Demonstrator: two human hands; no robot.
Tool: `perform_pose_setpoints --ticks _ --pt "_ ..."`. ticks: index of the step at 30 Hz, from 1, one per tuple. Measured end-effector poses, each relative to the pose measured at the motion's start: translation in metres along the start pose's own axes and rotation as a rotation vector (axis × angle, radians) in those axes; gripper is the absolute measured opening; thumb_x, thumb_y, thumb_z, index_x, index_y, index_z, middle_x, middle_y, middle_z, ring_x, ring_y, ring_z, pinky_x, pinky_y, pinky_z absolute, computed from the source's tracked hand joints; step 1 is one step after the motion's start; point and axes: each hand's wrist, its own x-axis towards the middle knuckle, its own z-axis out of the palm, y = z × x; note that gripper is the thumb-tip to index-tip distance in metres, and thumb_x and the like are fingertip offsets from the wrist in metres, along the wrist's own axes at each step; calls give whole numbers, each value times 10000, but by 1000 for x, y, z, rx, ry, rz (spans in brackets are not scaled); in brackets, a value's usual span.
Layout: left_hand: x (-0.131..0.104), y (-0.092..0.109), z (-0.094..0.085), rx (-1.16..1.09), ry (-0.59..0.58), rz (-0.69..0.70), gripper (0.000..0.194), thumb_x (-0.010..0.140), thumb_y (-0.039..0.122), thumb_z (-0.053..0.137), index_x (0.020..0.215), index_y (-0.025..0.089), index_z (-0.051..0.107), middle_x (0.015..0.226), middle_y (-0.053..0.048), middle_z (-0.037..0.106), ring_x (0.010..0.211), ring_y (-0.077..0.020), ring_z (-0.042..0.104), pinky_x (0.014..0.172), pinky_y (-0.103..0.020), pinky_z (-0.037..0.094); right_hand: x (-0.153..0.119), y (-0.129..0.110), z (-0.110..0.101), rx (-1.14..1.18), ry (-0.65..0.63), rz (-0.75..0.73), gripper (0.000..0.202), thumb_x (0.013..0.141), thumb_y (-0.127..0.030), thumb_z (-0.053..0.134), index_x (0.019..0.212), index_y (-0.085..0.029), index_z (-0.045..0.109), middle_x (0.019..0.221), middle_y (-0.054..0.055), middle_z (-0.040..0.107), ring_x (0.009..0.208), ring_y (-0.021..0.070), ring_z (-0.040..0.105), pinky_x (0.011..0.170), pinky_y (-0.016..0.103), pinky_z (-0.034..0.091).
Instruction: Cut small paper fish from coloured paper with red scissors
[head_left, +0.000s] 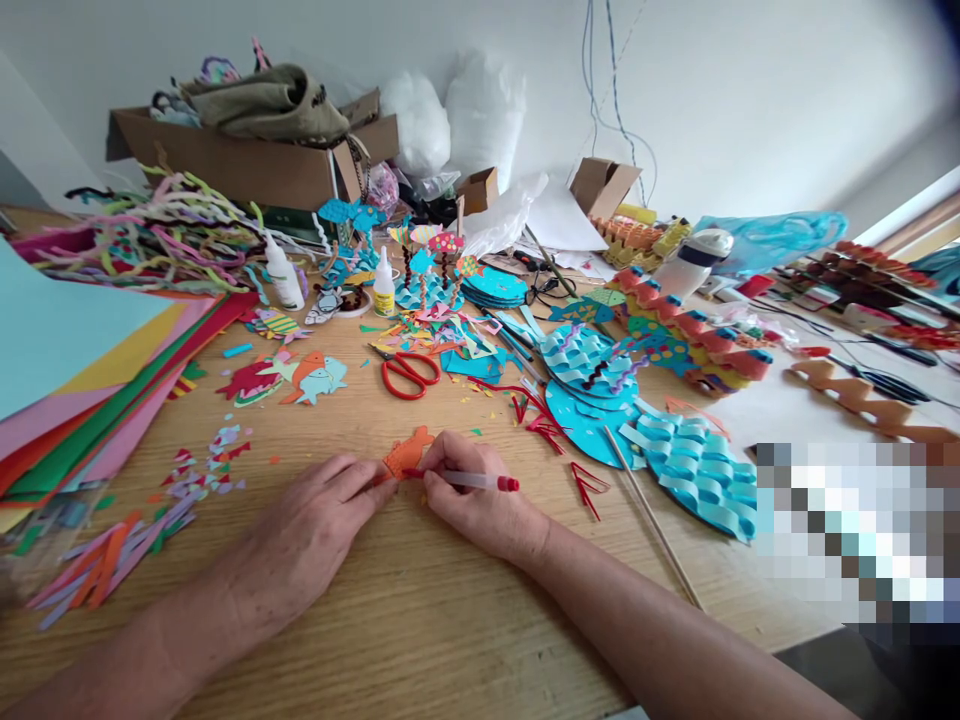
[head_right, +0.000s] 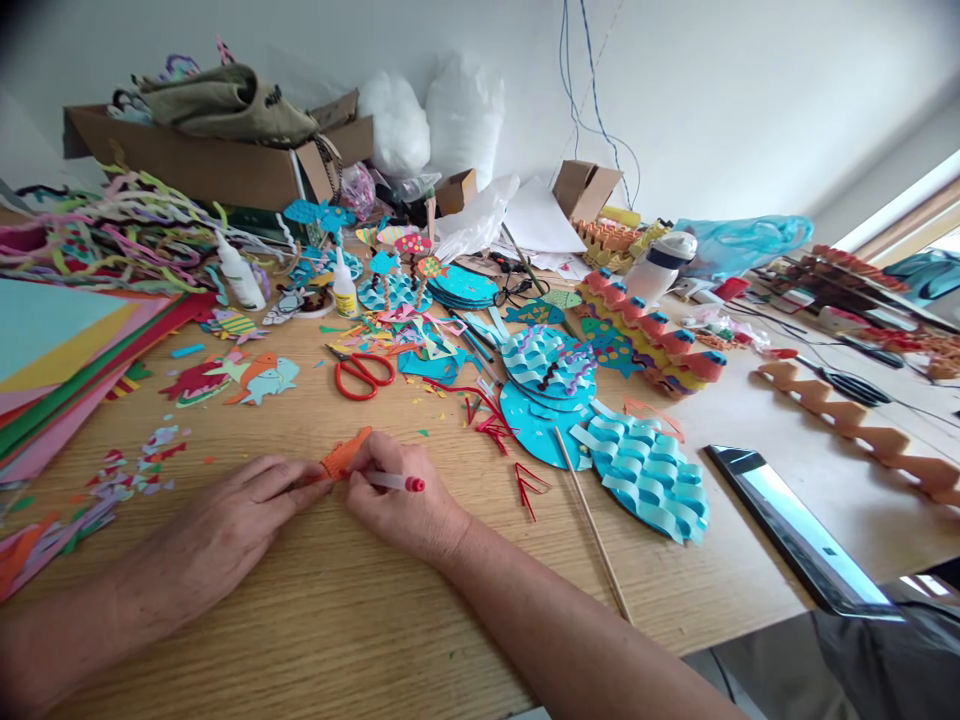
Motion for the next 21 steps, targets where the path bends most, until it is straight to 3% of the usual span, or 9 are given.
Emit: perform_pose_setpoints --ticks 21 --pt "0 0 -1 1 -12 6 430 804 -11 329 1102 168 583 1028 -59 607 950 -189 525 821 -345 490 1 0 -1 2 -7 16 99 663 -87 486 648 -184 496 552 -56 493 485 76 429 500 179 344"
